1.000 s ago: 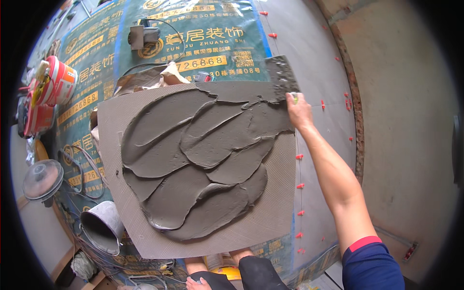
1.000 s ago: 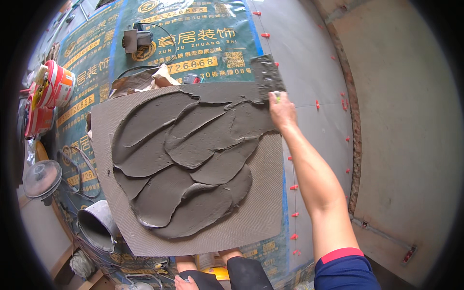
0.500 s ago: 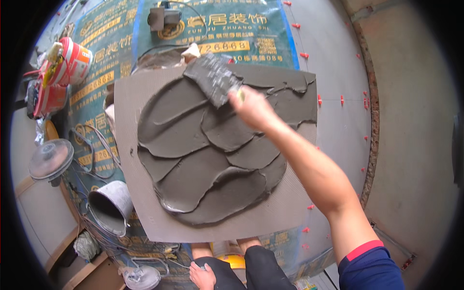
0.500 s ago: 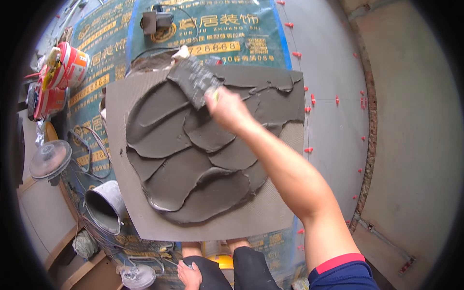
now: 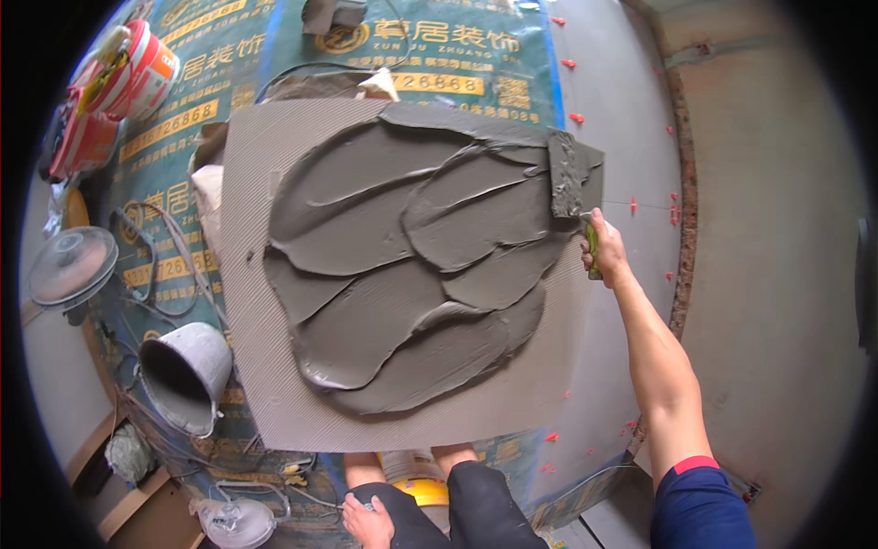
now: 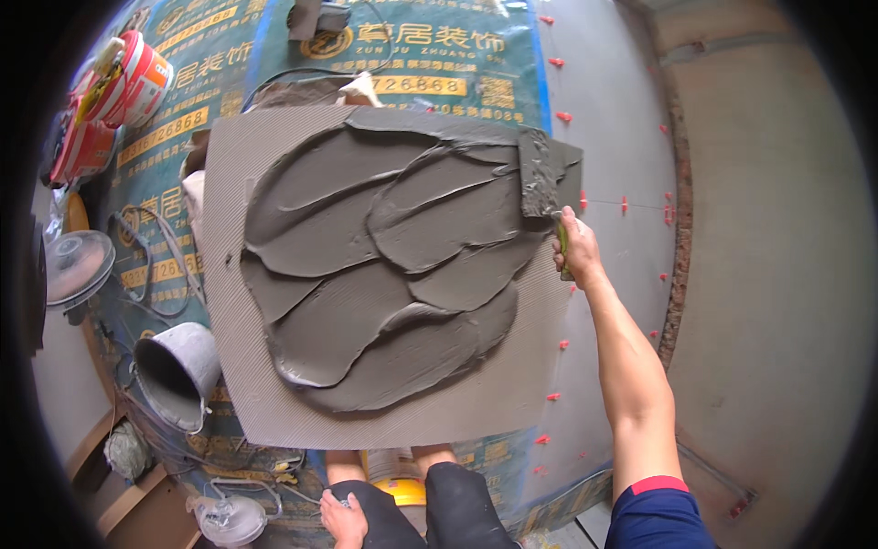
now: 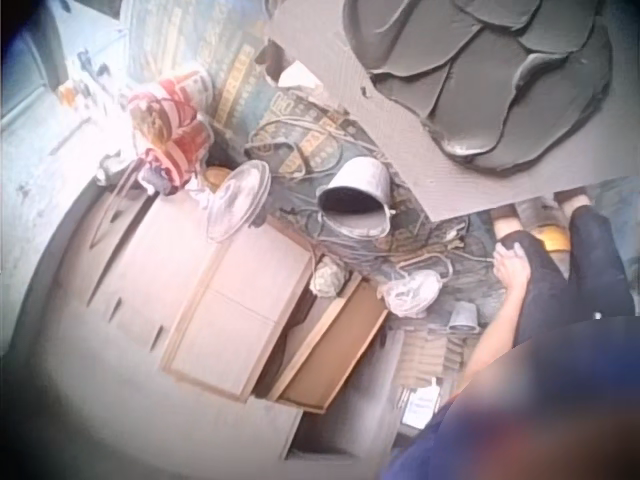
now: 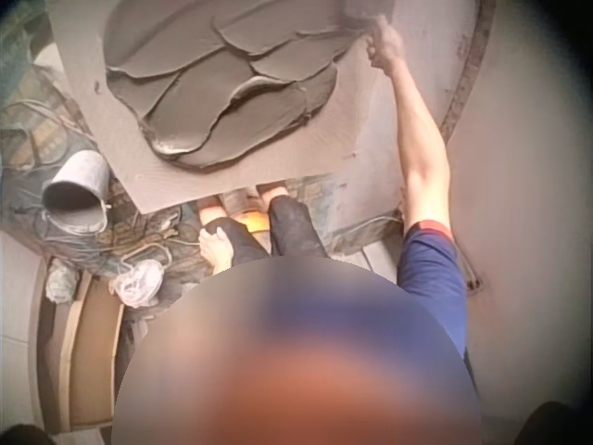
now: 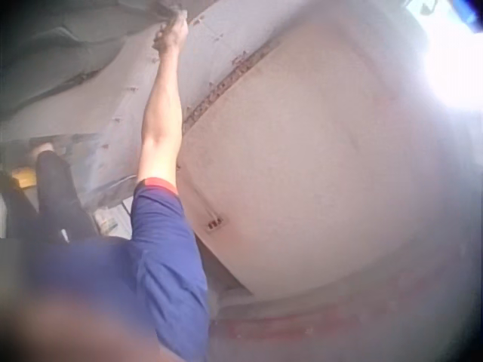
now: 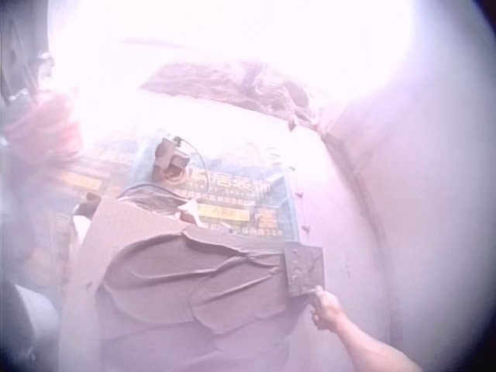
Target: The person is applying adhesive to the back of a large tile using a trowel before placing it on the wall.
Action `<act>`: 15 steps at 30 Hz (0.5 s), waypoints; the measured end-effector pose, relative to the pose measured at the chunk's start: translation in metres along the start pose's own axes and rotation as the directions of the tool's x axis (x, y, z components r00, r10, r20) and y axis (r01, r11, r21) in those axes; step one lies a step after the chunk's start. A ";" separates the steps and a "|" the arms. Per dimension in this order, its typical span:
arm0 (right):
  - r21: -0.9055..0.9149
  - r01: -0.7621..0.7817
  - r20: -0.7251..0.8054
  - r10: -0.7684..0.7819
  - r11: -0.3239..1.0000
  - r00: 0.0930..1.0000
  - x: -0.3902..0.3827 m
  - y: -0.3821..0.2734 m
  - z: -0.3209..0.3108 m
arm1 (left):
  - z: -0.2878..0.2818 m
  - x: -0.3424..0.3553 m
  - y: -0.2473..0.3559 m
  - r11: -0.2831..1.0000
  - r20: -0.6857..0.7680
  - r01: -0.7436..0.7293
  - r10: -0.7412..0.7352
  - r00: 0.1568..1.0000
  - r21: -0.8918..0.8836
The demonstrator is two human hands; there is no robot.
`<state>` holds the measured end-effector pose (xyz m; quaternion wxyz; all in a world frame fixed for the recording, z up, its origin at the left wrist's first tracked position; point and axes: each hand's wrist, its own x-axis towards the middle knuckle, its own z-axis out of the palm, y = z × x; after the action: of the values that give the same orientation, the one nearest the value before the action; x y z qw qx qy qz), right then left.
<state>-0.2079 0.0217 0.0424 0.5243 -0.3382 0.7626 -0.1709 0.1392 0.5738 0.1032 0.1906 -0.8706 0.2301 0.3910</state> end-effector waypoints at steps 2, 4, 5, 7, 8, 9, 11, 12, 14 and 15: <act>-0.020 0.020 0.082 -0.019 1.000 0.996 -0.013 -0.010 0.036 | 0.009 0.003 -0.003 0.999 -0.054 -0.039 0.038 0.998 -0.010; -0.002 0.068 0.263 -0.065 0.998 0.963 -0.024 -0.022 0.083 | 0.002 0.004 0.000 0.999 -0.026 -0.040 0.039 0.999 -0.013; 0.002 0.057 0.297 -0.055 0.998 0.953 -0.033 -0.029 0.114 | 0.001 0.003 -0.004 1.000 -0.031 -0.024 0.023 0.999 -0.007; -0.015 0.075 0.376 -0.064 0.997 0.924 -0.045 -0.036 0.178 | -0.001 0.006 -0.008 1.000 -0.001 -0.011 0.011 1.000 -0.009; -0.042 0.104 0.409 -0.078 0.994 0.909 -0.052 -0.039 0.204 | -0.002 0.006 -0.006 1.000 -0.003 -0.009 0.009 1.000 -0.014; -0.081 0.160 0.428 -0.111 0.984 0.897 -0.061 -0.041 0.232 | -0.003 0.006 -0.006 1.000 0.000 -0.009 0.009 1.000 -0.014; -0.135 0.300 0.460 -0.208 0.944 0.863 -0.082 -0.040 0.281 | -0.008 0.006 -0.006 1.000 0.003 -0.011 0.011 1.000 -0.020; -0.152 0.383 0.473 -0.273 0.911 0.838 -0.092 -0.036 0.297 | -0.010 0.007 -0.003 0.999 0.011 -0.013 0.013 1.000 -0.034; -0.247 0.414 0.546 -0.227 0.876 0.806 -0.132 -0.031 0.320 | -0.015 0.007 -0.004 0.999 0.014 0.002 -0.001 1.000 -0.046; -0.289 0.477 0.580 -0.244 0.830 0.777 -0.146 -0.019 0.319 | -0.017 0.007 -0.003 0.998 0.007 -0.008 0.008 1.000 -0.056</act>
<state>0.1224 0.1395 0.0286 0.5808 -0.6191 0.5286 -0.0041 0.1551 0.5663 0.1084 0.1656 -0.8732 0.2218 0.4012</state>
